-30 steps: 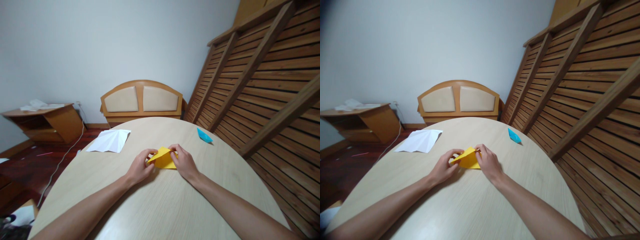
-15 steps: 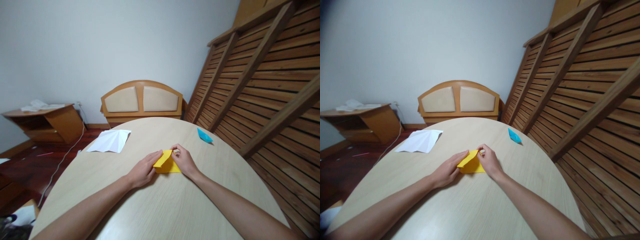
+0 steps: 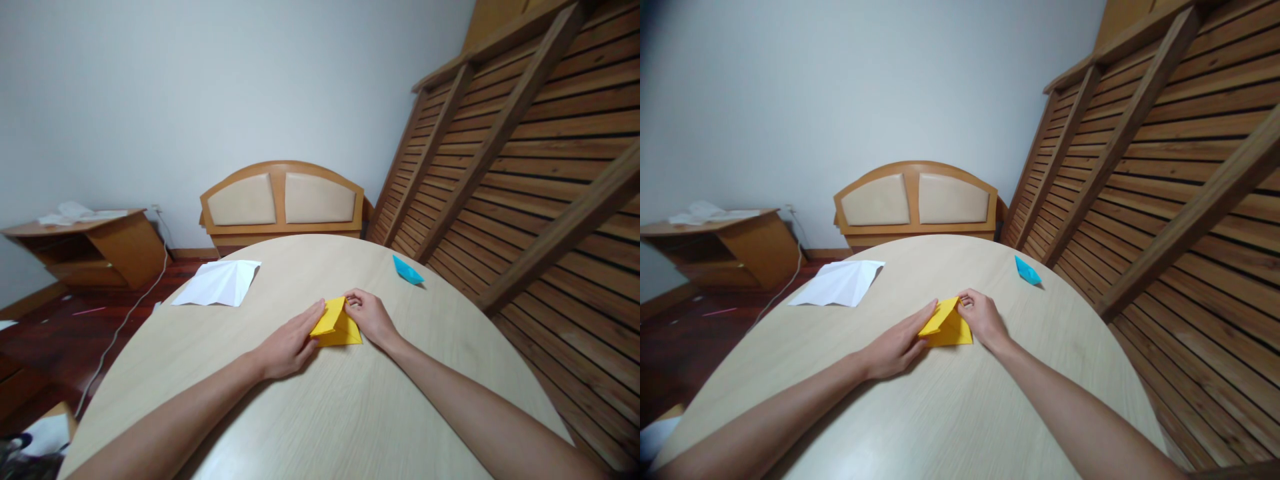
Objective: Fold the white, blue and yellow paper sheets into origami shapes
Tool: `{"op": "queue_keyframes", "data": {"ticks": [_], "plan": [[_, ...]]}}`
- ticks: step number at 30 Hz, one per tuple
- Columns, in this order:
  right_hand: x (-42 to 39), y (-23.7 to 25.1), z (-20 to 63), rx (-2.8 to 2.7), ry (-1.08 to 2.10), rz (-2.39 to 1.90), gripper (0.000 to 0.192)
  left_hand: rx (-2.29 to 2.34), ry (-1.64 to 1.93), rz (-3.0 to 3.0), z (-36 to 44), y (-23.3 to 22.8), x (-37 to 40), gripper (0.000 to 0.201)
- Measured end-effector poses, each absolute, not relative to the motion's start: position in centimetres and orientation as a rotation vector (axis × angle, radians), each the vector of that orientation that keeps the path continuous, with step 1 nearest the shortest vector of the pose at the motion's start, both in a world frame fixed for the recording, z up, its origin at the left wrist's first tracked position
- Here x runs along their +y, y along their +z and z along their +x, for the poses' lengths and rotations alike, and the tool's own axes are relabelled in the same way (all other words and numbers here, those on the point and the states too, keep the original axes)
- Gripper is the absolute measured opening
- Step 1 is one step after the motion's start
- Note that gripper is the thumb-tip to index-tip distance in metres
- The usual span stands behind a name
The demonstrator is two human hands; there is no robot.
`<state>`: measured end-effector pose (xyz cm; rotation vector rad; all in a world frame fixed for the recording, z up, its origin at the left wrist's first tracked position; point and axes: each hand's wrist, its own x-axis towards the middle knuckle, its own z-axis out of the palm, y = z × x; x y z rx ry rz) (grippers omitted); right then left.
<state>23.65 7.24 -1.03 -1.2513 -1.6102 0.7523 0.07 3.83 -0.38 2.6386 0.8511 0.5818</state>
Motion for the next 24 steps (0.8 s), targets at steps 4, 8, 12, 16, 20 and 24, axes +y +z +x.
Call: {"op": "queue_keyframes", "data": {"ticks": [4, 8, 12, 16, 20, 24], "plan": [[7.3, -1.0, 23.8, -1.627, 0.759, -1.273, 0.019, 0.800, 0.556, 2.672, 0.0, -0.8, 4.0, 0.089], [7.2, -1.2, 23.8, -1.664, 0.766, -1.261, 0.020, 0.764, 0.544, 2.687, -0.2, -1.0, 4.1, 0.097], [7.2, -1.3, 23.9, -1.718, 0.727, -1.264, 0.021, 0.728, 0.560, 2.693, -0.4, -1.1, 4.3, 0.095], [7.2, -1.3, 24.2, -1.799, 0.656, -1.275, 0.024, 0.742, 0.509, 2.722, -0.5, -1.1, 4.4, 0.091], [7.4, -1.0, 24.6, -1.852, 0.644, -1.284, 0.028, 0.843, 0.410, 2.729, -0.1, -0.6, 4.1, 0.081], [7.4, -0.8, 24.9, -1.883, 0.599, -1.269, 0.033, 0.946, 0.283, 2.715, 0.2, 0.2, 3.7, 0.067]]}}
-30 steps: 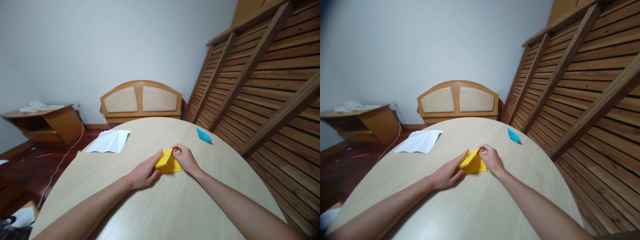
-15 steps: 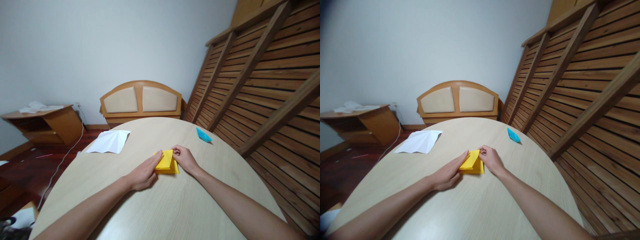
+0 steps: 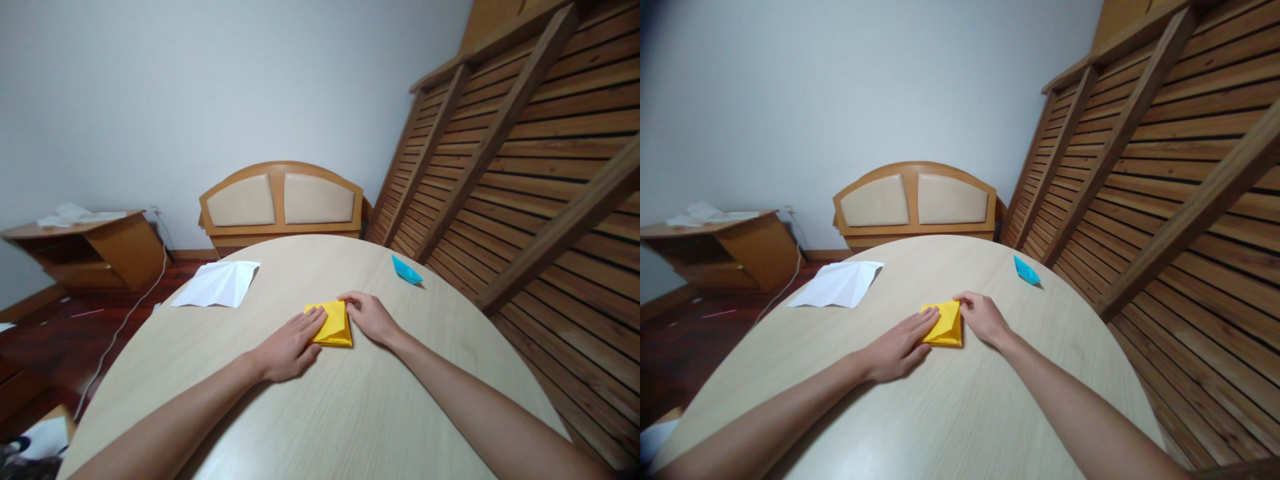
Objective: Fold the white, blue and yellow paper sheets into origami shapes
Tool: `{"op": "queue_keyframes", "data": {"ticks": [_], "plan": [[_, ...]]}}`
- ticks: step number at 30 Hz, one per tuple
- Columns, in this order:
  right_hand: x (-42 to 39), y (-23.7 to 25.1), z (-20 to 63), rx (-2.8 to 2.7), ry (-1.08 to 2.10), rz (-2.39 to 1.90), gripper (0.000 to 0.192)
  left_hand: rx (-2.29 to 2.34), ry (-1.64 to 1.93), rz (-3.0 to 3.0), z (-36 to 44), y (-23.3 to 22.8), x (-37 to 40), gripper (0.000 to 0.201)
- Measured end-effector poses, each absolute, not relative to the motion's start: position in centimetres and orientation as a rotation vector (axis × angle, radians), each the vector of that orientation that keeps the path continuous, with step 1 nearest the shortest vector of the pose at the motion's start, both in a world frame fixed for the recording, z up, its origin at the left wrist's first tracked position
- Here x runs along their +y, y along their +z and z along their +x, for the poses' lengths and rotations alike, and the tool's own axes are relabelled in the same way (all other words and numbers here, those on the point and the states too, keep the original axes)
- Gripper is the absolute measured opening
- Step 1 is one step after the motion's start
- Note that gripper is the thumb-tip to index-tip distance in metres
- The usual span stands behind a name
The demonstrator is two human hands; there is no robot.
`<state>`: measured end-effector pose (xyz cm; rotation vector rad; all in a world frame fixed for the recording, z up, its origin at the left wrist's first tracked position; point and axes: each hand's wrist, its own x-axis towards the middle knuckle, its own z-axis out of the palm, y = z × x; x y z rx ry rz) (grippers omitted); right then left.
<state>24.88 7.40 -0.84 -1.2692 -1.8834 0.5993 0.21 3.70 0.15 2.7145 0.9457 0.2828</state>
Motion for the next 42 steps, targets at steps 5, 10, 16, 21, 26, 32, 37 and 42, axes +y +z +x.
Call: {"op": "queue_keyframes", "data": {"ticks": [5, 10, 16, 21, 26, 32, 37, 42], "plan": [[7.4, -0.7, 25.0, -1.891, 0.535, -1.299, 0.032, 0.916, 0.230, 2.735, 0.0, 0.3, 3.8, 0.056], [6.3, 0.2, 24.2, -1.981, 0.423, -1.241, 0.029, 0.938, 0.292, 2.802, 0.1, 0.5, 3.9, 0.049], [4.7, 0.0, 23.0, -2.357, 0.415, -1.085, 0.039, 0.883, 0.428, 2.795, 0.5, 0.9, 3.8, 0.041], [4.8, -0.9, 23.3, -2.521, 0.421, -1.172, 0.055, 1.117, 0.421, 2.721, -0.1, -0.2, 4.6, 0.046], [4.8, -0.5, 23.7, -2.558, 0.468, -1.269, 0.059, 1.313, 0.244, 2.634, -0.7, -0.8, 5.2, 0.057], [4.0, 0.2, 23.1, -2.549, 0.399, -1.255, 0.061, 1.273, 0.210, 2.655, -0.8, -0.4, 4.8, 0.063], [3.6, 0.2, 22.6, -2.582, 0.476, -1.238, 0.074, 1.232, 0.211, 2.669, -0.8, -0.3, 4.7, 0.066], [3.7, 0.4, 22.8, -2.574, 0.496, -1.296, 0.075, 1.454, 0.230, 2.623, -0.6, -0.6, 4.7, 0.065]]}}
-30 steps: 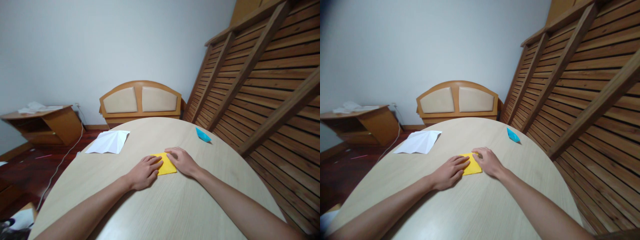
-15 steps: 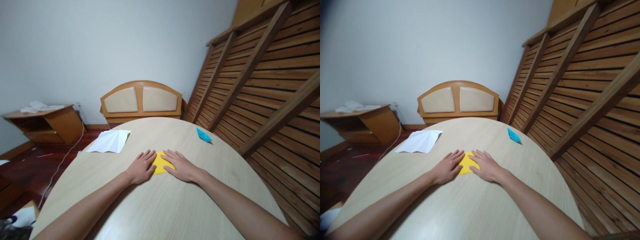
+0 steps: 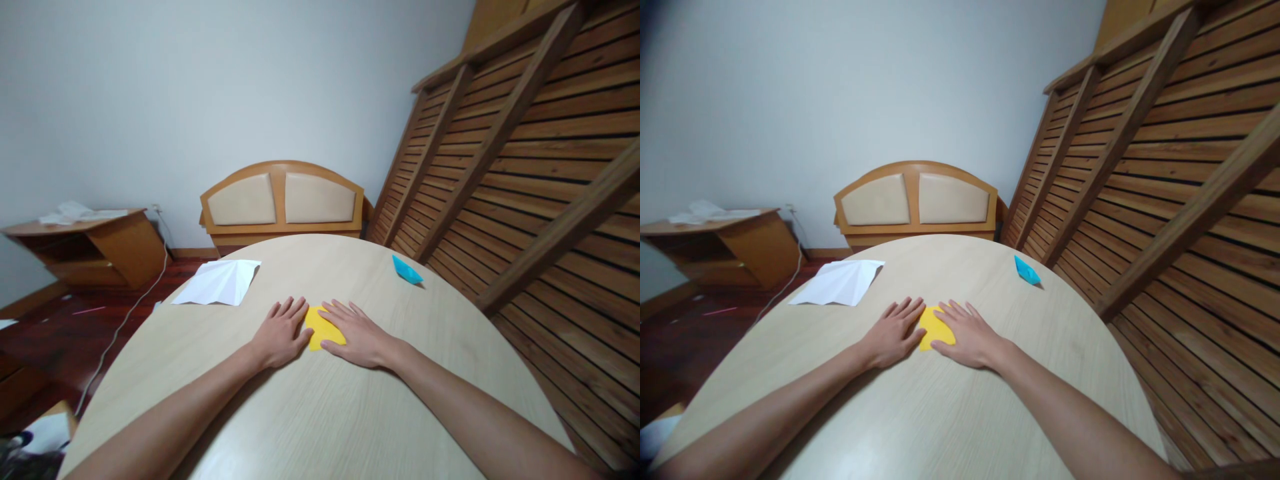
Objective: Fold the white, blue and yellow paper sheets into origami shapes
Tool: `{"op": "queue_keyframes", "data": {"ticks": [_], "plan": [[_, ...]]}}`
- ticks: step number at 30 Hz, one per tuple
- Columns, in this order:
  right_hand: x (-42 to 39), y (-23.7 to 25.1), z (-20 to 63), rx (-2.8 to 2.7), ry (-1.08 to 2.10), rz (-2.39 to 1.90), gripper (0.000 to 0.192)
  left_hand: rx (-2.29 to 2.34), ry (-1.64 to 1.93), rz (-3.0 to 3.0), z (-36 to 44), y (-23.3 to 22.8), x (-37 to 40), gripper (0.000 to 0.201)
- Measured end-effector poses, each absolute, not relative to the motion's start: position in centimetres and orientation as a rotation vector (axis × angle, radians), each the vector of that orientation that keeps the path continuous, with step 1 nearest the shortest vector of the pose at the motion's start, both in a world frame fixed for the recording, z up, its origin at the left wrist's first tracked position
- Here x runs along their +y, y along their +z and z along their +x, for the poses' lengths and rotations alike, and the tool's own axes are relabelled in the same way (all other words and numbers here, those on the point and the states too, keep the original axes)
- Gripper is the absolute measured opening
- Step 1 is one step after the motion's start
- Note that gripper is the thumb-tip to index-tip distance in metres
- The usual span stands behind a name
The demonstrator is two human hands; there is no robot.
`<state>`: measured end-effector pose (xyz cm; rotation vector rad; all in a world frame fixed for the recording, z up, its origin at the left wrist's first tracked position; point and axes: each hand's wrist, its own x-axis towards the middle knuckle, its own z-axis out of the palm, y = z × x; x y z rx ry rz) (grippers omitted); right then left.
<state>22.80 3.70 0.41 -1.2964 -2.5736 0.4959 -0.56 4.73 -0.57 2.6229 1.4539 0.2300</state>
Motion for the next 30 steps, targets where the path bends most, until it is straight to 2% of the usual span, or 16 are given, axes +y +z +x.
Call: {"op": "queue_keyframes", "data": {"ticks": [5, 11, 16, 24, 30], "plan": [[3.8, 0.5, 22.8, -2.579, 0.490, -1.305, 0.074, 1.598, 0.314, 2.587, -0.4, -0.5, 4.6, 0.064], [4.0, 0.3, 23.0, -2.574, 0.525, -1.251, 0.076, 1.165, 0.306, 2.713, -0.3, 0.0, 4.5, 0.059], [4.7, 0.3, 24.0, -2.588, 0.550, -1.274, 0.079, 1.182, 0.243, 2.679, -0.4, 0.0, 4.7, 0.059], [5.9, 0.2, 26.0, -2.545, 0.460, -1.435, 0.075, 1.296, 0.223, 2.644, -0.5, -0.2, 4.7, 0.066], [4.8, 0.7, 24.1, -2.559, 0.383, -1.200, 0.062, 1.316, 0.251, 2.640, -0.6, -0.3, 4.6, 0.066]]}}
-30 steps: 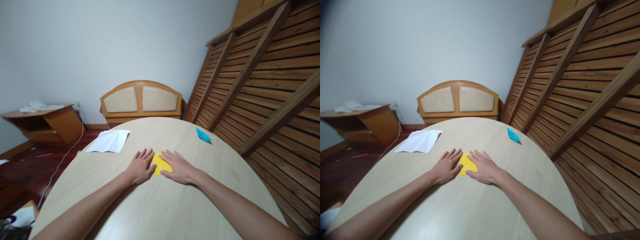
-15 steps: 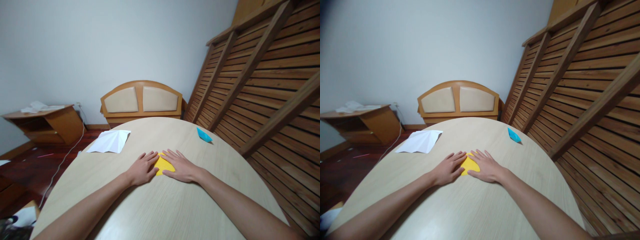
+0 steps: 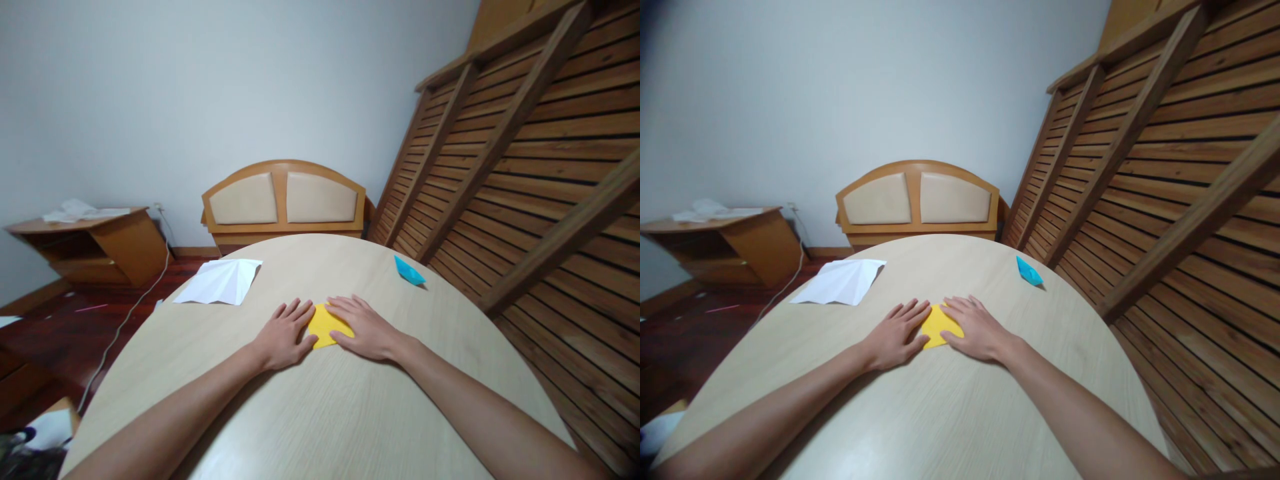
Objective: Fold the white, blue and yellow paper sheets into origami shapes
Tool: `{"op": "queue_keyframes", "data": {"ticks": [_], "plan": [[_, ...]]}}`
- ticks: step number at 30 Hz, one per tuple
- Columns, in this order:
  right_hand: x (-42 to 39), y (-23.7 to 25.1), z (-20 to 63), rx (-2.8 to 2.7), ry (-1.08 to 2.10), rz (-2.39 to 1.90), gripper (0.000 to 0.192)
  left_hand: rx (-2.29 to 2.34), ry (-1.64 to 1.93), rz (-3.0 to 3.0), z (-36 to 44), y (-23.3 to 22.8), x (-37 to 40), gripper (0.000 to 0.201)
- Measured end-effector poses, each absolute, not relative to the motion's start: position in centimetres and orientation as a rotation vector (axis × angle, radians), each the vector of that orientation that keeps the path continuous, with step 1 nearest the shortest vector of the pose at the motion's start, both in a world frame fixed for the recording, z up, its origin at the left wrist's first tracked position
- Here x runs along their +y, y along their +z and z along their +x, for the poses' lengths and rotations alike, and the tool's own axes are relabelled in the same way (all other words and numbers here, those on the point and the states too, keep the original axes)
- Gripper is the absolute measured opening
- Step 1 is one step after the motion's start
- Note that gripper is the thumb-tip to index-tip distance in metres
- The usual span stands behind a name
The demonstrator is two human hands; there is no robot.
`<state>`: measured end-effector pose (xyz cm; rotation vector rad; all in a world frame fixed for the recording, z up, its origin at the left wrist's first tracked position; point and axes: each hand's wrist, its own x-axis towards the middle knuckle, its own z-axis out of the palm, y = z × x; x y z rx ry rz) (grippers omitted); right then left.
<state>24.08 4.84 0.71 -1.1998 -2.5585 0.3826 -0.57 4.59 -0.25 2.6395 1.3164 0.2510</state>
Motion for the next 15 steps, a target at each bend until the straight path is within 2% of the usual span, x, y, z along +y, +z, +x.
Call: {"op": "queue_keyframes", "data": {"ticks": [6, 12, 15], "plan": [[4.11, 0.42, 23.29, -2.591, 0.518, -1.234, 0.079, 1.387, 0.263, 2.631, -0.53, -0.53, 4.66, 0.064], [4.43, 0.48, 23.95, -2.607, 0.521, -1.299, 0.081, 1.497, 0.336, 2.620, -0.35, -0.43, 4.64, 0.057], [4.47, 0.41, 23.93, -2.612, 0.508, -1.292, 0.081, 1.295, 0.403, 2.721, -0.37, 0.01, 4.63, 0.048]]}}
